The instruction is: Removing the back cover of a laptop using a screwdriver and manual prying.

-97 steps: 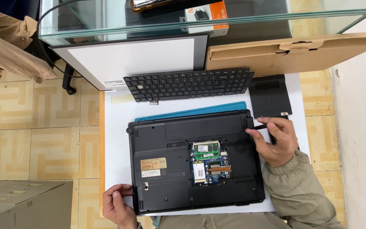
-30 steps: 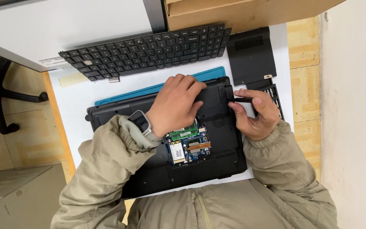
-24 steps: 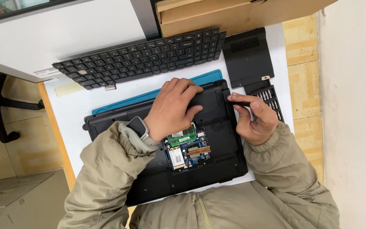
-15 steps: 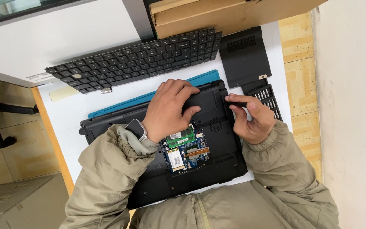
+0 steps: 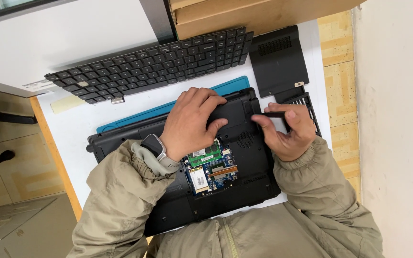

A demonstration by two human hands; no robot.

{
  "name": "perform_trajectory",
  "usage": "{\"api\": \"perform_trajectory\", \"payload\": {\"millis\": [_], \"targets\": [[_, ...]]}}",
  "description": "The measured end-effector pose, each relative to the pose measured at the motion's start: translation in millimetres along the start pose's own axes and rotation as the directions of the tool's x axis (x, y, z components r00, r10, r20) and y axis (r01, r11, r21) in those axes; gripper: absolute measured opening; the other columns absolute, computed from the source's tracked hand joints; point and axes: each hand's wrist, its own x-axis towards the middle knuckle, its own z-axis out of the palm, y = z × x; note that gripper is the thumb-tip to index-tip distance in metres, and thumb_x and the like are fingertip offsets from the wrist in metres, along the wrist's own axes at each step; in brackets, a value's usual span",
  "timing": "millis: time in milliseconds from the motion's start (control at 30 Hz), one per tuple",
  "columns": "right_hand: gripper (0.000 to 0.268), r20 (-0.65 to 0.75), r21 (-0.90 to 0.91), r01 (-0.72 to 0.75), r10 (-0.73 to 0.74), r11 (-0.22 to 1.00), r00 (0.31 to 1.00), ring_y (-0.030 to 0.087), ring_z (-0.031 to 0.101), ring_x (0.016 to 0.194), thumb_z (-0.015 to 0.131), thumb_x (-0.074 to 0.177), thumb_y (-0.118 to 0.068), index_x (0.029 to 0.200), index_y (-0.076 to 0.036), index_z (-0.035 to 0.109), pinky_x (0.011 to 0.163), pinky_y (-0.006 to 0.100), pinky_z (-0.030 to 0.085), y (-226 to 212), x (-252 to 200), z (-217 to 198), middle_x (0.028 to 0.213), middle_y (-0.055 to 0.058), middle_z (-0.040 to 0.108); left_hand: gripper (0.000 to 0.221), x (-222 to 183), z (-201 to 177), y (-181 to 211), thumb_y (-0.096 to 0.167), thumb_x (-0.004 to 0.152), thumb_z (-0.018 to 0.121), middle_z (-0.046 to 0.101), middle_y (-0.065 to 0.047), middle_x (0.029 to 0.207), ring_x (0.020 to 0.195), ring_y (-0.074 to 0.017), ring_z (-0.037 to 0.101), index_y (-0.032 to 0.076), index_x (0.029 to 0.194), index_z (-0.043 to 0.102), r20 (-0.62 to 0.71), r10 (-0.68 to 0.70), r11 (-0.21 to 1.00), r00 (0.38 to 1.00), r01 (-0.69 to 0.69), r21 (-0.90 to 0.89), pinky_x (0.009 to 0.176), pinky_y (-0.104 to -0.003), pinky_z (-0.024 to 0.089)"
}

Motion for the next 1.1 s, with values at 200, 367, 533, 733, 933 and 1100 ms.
{"api": "perform_trajectory", "payload": {"millis": [200, 367, 533, 733, 933, 1100], "targets": [[0.055, 0.019, 0.100, -0.059, 0.057, 0.993, 0.998, 0.051, 0.074, 0.076, 0.072, 0.089, 0.016, 0.136, 0.003, 0.047, 0.067, 0.054, 0.062, -16, 9, 11, 0.091, 0.029, 0.072, 0.040, 0, 2, -2, 0.026, 0.086, 0.081, 0.064, -0.011, 0.107, 0.102, -0.0327, 0.062, 0.008, 0.120, 0.070, -0.003, 0.004, 1.000, 1.000, -0.004, 0.011, 0.090, -0.046, 0.048], [0.067, 0.004, 0.051, 0.009, -0.009, 0.999, 1.000, 0.047, 0.074, 0.081, 0.081, 0.086, 0.010, 0.141, -0.001, 0.045, 0.070, 0.051, 0.062, -1, -1, 4, 0.098, 0.029, 0.070, 0.039, 1, -3, 2, 0.023, 0.087, 0.080, 0.064, -0.013, 0.107, 0.103, -0.0347, 0.062, 0.005, 0.120, 0.069, 0.002, 0.005, 1.000, 1.000, -0.005, -0.006, 0.090, -0.047, 0.048], [0.060, -0.027, 0.186, -0.038, 0.044, 0.982, 0.999, 0.051, 0.074, 0.081, 0.063, 0.095, 0.018, 0.146, -0.001, 0.039, 0.073, 0.055, 0.063, -8, 1, 10, 0.099, 0.033, 0.069, 0.039, 0, -3, 3, 0.022, 0.088, 0.079, 0.064, -0.015, 0.107, 0.104, -0.0361, 0.062, 0.004, 0.120, 0.069, 0.013, 0.006, 1.000, 1.000, -0.006, -0.010, 0.091, -0.048, 0.048], [0.064, -0.045, 0.071, 0.012, -0.009, 0.997, 0.999, 0.052, 0.073, 0.075, 0.077, 0.084, 0.019, 0.137, 0.001, 0.047, 0.066, 0.055, 0.064, -5, 0, 8, 0.093, 0.031, 0.067, 0.038, 2, -3, 3, 0.022, 0.088, 0.079, 0.064, -0.015, 0.107, 0.104, -0.0362, 0.062, 0.004, 0.120, 0.069, -0.005, 0.010, 1.000, 1.000, -0.010, 0.005, 0.091, -0.048, 0.049], [0.073, 0.013, 0.034, 0.110, -0.111, 0.993, 0.994, 0.048, 0.072, 0.082, 0.083, 0.083, 0.010, 0.143, 0.000, 0.043, 0.071, 0.053, 0.063, 1, 1, 7, 0.106, 0.032, 0.070, 0.039, 1, -1, -1, 0.026, 0.088, 0.078, 0.063, -0.014, 0.109, 0.104, -0.0370, 0.063, 0.004, 0.120, 0.067, -0.013, 0.001, 1.000, 1.000, -0.001, 0.021, 0.092, -0.049, 0.050], [0.067, -0.009, 0.194, 0.013, -0.012, 0.981, 1.000, 0.053, 0.072, 0.079, 0.066, 0.091, 0.022, 0.149, 0.001, 0.039, 0.068, 0.056, 0.063, 9, -13, 7, 0.096, 0.034, 0.067, 0.039, 1, 0, 1, 0.025, 0.087, 0.078, 0.064, -0.014, 0.108, 0.104, -0.0368, 0.063, 0.005, 0.119, 0.068, -0.002, -0.009, 1.000, 1.000, 0.009, 0.001, 0.093, -0.049, 0.050]]}}
